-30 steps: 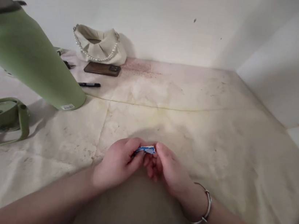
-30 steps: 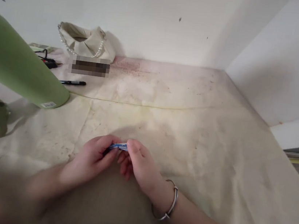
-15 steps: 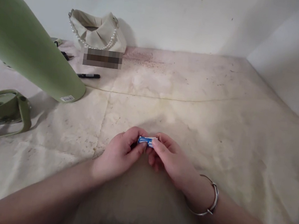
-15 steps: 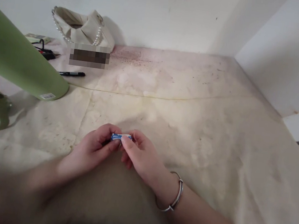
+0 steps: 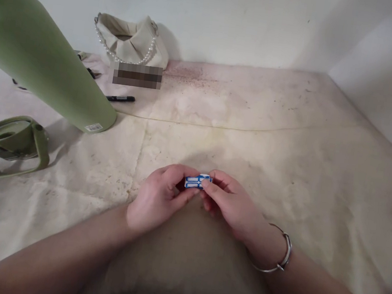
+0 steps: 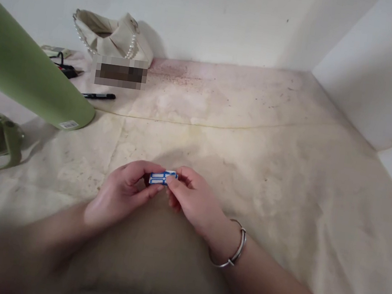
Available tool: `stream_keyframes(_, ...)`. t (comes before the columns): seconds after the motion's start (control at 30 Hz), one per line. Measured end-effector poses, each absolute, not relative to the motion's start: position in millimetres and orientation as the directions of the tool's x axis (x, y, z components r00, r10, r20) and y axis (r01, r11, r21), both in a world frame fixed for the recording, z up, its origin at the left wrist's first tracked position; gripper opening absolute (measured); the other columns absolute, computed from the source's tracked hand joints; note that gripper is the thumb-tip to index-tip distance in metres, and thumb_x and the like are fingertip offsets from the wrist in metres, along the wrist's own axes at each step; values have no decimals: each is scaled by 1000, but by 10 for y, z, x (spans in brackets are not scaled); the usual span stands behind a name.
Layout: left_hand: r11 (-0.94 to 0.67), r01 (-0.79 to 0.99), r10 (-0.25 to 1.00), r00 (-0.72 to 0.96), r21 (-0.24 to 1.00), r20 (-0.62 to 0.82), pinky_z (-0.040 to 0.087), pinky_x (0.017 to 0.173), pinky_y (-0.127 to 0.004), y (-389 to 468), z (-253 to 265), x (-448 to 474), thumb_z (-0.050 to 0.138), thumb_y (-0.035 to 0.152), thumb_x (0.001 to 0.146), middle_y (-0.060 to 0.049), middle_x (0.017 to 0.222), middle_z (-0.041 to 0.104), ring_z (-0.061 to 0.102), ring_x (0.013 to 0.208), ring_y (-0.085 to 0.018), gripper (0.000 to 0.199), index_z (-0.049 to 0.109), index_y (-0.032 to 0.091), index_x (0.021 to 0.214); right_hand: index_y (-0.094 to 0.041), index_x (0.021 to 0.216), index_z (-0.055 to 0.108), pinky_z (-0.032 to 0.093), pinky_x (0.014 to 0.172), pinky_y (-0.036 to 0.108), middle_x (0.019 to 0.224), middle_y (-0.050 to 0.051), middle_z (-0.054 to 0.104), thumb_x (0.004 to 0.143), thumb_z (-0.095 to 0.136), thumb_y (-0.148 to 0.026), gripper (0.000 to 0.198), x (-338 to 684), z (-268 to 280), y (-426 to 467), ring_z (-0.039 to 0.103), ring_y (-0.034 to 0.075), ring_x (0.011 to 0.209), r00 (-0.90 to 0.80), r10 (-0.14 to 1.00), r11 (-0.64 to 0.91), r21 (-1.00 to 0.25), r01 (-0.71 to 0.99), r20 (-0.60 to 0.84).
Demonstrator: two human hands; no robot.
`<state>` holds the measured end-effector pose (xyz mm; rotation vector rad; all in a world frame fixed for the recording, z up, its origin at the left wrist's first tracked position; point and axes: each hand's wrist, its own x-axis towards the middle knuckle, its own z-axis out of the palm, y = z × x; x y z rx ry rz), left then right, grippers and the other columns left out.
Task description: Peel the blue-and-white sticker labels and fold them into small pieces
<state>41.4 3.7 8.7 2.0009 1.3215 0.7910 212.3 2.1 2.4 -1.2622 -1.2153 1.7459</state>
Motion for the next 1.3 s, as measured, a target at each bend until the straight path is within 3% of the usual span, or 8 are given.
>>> stream_keyframes(0.37, -158, 388, 951, 307, 908, 35, 50, 67, -27, 43, 77, 416, 62, 30, 79, -4, 84, 68, 63, 76, -16, 20, 63, 18, 96, -20, 76, 51, 34, 45, 22, 54, -5, 51, 87, 51, -39, 22, 2137, 27, 15, 47, 8, 48, -325, 881, -365, -931, -6, -343)
stream_keyframes(0.47, -56, 260, 951, 309, 964, -28, 50, 69, -27, 44, 61, 419, 65, 30, 77, -5, 86, 66, 63, 79, -16, 32, 56, 17, 105, -21, 75, 50, 33, 45, 23, 52, -6, 50, 87, 51, -39, 22, 2132, 21, 16, 46, 9, 47, -317, 885, -363, -932, -8, -341)
stream_keyframes(0.53, 39, 146, 935, 344, 988, -88, 49, 65, -24, 54, 45, 421, 65, 31, 77, -4, 85, 65, 62, 74, -13, 39, 49, 17, 110, -21, 76, 50, 34, 46, 23, 53, -6, 50, 88, 51, -40, 22, 2130, 16, 13, 46, 9, 48, -307, 892, -350, -937, -3, -332)
stream_keyframes(0.6, 100, 92, 925, 358, 991, -127, 44, 58, -21, 68, 28, 422, 62, 32, 80, -1, 77, 62, 57, 63, -9, 31, 49, 17, 104, -21, 76, 49, 35, 47, 23, 55, -6, 51, 88, 51, -40, 23, 2132, 11, 6, 46, 8, 49, -302, 900, -321, -947, 30, -314)
stream_keyframes(0.77, 89, 134, 941, 313, 987, -128, 38, 54, -19, 80, -5, 426, 58, 31, 84, 4, 62, 55, 50, 55, -7, 16, 50, 18, 88, -21, 79, 49, 36, 49, 23, 58, -5, 52, 87, 51, -41, 22, 2135, 9, -7, 48, 9, 51, -311, 908, -278, -959, 60, -282)
stream_keyframes(1.03, -39, 337, 965, 256, 941, -52, 42, 62, -23, 47, -4, 416, 56, 29, 84, -1, 78, 60, 56, 72, -12, 12, 54, 19, 88, -20, 78, 52, 38, 50, 23, 58, -5, 52, 87, 51, -41, 23, 2109, 9, 15, 47, 9, 51, -263, 922, -299, -954, -21, -283)
stream_keyframes(1.2, -12, 284, 963, 260, 959, -65, 42, 61, -22, 66, 5, 416, 55, 29, 84, 0, 77, 60, 55, 68, -11, 12, 53, 18, 87, -20, 85, 53, 40, 54, 24, 63, -5, 53, 86, 53, -39, 19, 2109, 2, 11, 49, 9, 55, -262, 929, -284, -958, -49, -262)
stream_keyframes(1.3, 29, 220, 958, 273, 975, -90, 41, 58, -21, 75, 21, 417, 55, 29, 85, 2, 72, 58, 52, 61, -9, 12, 51, 18, 86, -21, 90, 53, 43, 61, 26, 67, -4, 54, 85, 55, -35, 15, 2118, -6, 3, 52, 10, 60, -275, 933, -232, -972, 30, -232)
